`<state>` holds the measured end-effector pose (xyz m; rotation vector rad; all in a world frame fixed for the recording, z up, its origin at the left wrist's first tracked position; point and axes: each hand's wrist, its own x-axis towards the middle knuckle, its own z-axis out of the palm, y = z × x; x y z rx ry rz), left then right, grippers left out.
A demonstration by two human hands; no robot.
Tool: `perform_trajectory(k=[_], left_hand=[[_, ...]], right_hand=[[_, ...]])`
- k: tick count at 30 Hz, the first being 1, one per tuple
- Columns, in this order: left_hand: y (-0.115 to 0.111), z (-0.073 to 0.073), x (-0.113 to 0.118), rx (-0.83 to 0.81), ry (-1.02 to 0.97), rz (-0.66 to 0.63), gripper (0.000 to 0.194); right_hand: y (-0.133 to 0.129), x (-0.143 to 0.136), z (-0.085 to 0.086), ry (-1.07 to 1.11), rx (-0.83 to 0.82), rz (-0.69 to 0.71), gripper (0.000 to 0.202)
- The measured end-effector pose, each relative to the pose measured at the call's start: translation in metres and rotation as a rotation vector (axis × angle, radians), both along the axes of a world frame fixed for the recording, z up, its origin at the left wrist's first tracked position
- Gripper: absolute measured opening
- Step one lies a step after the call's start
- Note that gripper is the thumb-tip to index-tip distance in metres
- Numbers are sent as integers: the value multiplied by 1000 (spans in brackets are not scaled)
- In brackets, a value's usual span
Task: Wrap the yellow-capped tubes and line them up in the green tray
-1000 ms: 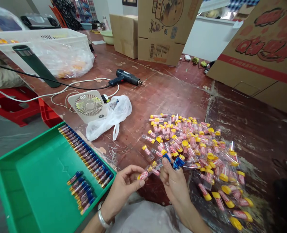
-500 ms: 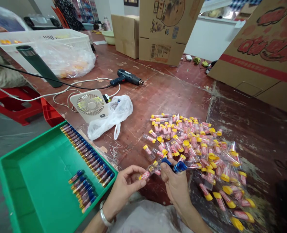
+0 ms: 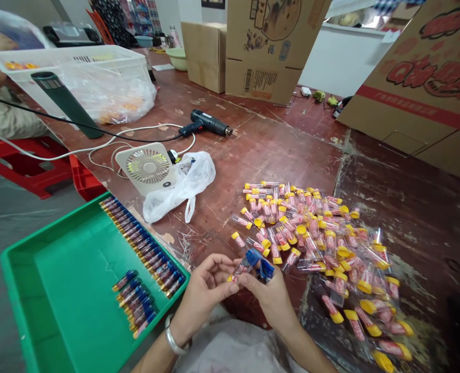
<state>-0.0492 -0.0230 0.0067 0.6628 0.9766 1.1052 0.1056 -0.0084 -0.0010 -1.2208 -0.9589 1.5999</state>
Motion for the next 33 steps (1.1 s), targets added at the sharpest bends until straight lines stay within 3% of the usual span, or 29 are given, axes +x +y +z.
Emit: perform_trajectory(k=[6, 11, 18, 33], left_hand=[[-1, -2, -9, -10, -99, -210, 45], [-1, -7, -8, -47, -3, -67, 24], [0, -12, 0, -108, 83, 102, 18], [1, -8, 8, -169, 18, 186, 26]], right_hand=[[1, 3, 0, 102, -38, -129, 34], [-2, -3, -4, 165, -60, -107, 37], [-4, -8, -9, 86, -54, -119, 38], [-3, -13, -8, 73, -80, -150, 38]])
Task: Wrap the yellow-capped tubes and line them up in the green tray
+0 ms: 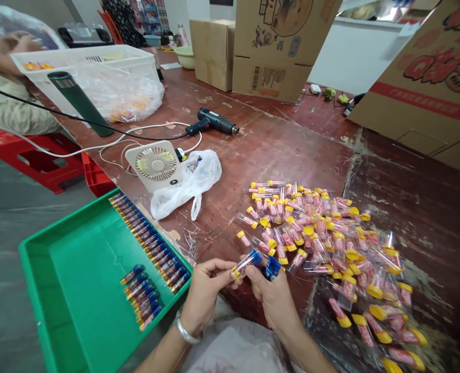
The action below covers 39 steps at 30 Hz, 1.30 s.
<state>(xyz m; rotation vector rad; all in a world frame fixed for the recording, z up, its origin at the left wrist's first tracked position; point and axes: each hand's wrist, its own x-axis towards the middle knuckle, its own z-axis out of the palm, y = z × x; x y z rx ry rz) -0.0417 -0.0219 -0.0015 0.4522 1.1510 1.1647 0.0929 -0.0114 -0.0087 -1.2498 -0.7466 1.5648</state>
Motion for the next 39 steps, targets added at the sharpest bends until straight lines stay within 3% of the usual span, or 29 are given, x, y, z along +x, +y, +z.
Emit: perform_trajectory(k=[10, 14, 19, 22, 24, 26, 29, 32, 36, 39], left_hand=[[3, -2, 3, -11, -9, 5, 27], [1, 0, -6, 35, -108, -85, 24], [-7, 3, -18, 65, -260, -184, 34], [-10, 2, -55, 69, -82, -251, 40], [-16, 1, -104, 56, 169, -271, 47], [-25, -3, -164, 11, 435, -197, 48], [-39, -23, -250, -81, 617, -49, 41], [-51, -59, -300, -221, 768, 34, 29], [-57, -108, -315, -372, 864, 40, 24], [-56, -132, -314, -437, 897, 27, 29]], right_hand=[[1, -1, 1, -7, -32, -39, 35], [1, -3, 3, -38, -40, -54, 36], [-2, -7, 1, -80, -66, 2, 38], [-4, -6, -6, -122, -32, 134, 40], [-5, -3, -8, -134, -7, 202, 42], [-7, 1, -6, -110, -13, 228, 42], [-8, 3, -1, -41, -56, 241, 38], [-8, 1, 2, 66, -159, 280, 35], [-7, -3, 3, 226, -293, 339, 32], [-8, -6, 4, 226, -286, 334, 25]])
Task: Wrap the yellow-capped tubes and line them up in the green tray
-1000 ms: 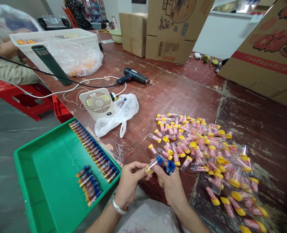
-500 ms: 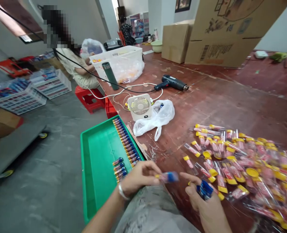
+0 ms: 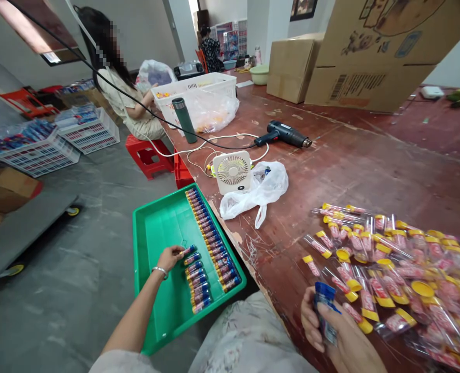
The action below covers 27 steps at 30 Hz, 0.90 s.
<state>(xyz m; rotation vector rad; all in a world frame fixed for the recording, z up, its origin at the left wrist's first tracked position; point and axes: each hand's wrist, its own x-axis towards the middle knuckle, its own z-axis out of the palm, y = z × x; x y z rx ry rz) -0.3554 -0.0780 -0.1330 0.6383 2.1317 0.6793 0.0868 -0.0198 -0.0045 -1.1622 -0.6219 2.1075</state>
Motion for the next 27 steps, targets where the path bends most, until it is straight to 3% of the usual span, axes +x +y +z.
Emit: perform_trajectory(k=[2, 5, 9, 13, 16, 22, 24, 27], left_hand=[[0, -7, 1, -27, 15, 0, 30], [-3, -6, 5, -35, 33, -7, 26], [-2, 14, 12, 31, 113, 13, 22], [17, 41, 32, 194, 188, 54, 39], [32, 71, 85, 327, 97, -23, 44], [53, 140, 248, 459, -463, -400, 25], [60, 150, 281, 477, -552, -462, 22], [71, 154, 298, 476, -581, -527, 19]], right_hand=[[-1, -2, 1, -20, 47, -5, 23], [-2, -6, 5, -32, 124, -15, 21], [1, -7, 7, -101, 184, -5, 28], [5, -6, 3, -150, 244, -6, 33], [5, -4, 0, -168, 265, -23, 33], [-1, 2, -4, -203, 254, -8, 34], [-2, 4, -4, -200, 292, 25, 32], [-1, 11, -1, -219, 336, 47, 31]])
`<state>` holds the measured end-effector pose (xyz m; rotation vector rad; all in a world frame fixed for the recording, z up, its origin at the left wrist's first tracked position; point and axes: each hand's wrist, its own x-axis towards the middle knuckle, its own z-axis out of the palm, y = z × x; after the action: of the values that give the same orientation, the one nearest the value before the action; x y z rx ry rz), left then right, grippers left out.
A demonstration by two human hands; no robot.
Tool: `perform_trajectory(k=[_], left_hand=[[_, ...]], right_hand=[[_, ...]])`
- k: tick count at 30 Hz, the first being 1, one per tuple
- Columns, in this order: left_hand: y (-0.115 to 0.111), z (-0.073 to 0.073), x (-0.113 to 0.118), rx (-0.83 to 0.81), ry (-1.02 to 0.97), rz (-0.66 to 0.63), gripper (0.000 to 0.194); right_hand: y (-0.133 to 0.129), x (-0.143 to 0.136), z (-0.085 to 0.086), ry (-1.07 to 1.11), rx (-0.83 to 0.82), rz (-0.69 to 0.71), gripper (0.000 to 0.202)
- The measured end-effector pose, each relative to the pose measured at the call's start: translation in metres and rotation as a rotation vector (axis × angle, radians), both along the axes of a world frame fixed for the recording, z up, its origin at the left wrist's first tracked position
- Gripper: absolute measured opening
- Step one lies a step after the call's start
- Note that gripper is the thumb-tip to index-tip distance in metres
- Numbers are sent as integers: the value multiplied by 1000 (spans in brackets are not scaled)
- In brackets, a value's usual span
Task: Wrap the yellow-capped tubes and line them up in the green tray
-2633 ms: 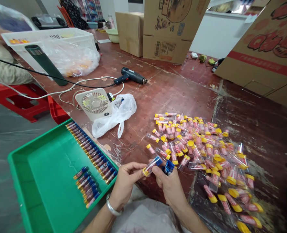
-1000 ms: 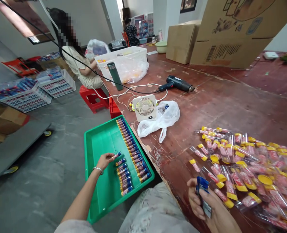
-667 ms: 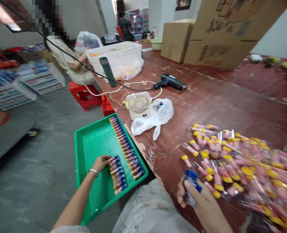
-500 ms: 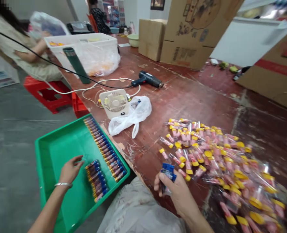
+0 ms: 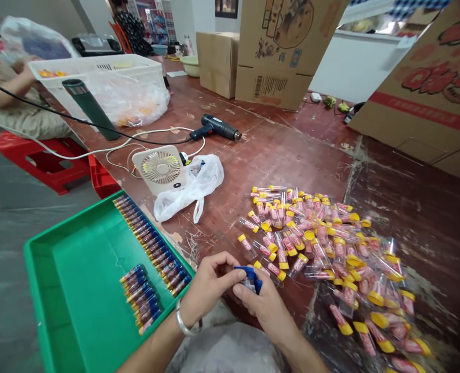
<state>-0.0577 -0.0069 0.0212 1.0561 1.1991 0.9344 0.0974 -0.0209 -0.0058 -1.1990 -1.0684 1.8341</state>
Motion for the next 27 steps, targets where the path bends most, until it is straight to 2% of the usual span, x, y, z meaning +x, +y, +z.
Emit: perform_trajectory(k=[5, 7, 9, 11, 13, 15, 18, 20, 22, 25, 27], left_hand=[[10, 4, -9, -10, 82, -7, 20], [12, 8, -8, -2, 98, -59, 20], [15, 11, -3, 47, 123, -134, 20], [22, 9, 3, 172, 199, -168, 19], [35, 1, 8, 368, 375, -159, 19], [50, -14, 11, 571, 620, -192, 20], [68, -38, 12, 725, 847, -311, 19], [72, -49, 9, 728, 856, -344, 18], [70, -54, 3, 707, 848, -336, 16], [54, -47, -12, 646, 812, -283, 16], [39, -39, -20, 513, 674, -184, 14]], right_hand=[[9, 20, 13, -96, 108, -10, 32], [13, 26, 18, -152, 121, -13, 31], [16, 30, 19, -191, 148, -7, 25], [17, 32, 17, -214, 167, -42, 29], [17, 35, 12, -211, 148, -135, 36], [16, 37, 7, -157, 81, -233, 38], [16, 39, 3, -43, 12, -341, 41], [16, 39, 3, 1, -11, -400, 42], [16, 38, 3, 35, -42, -452, 43], [18, 36, 2, 94, -67, -519, 46], [20, 34, 2, 140, -64, -551, 48]])
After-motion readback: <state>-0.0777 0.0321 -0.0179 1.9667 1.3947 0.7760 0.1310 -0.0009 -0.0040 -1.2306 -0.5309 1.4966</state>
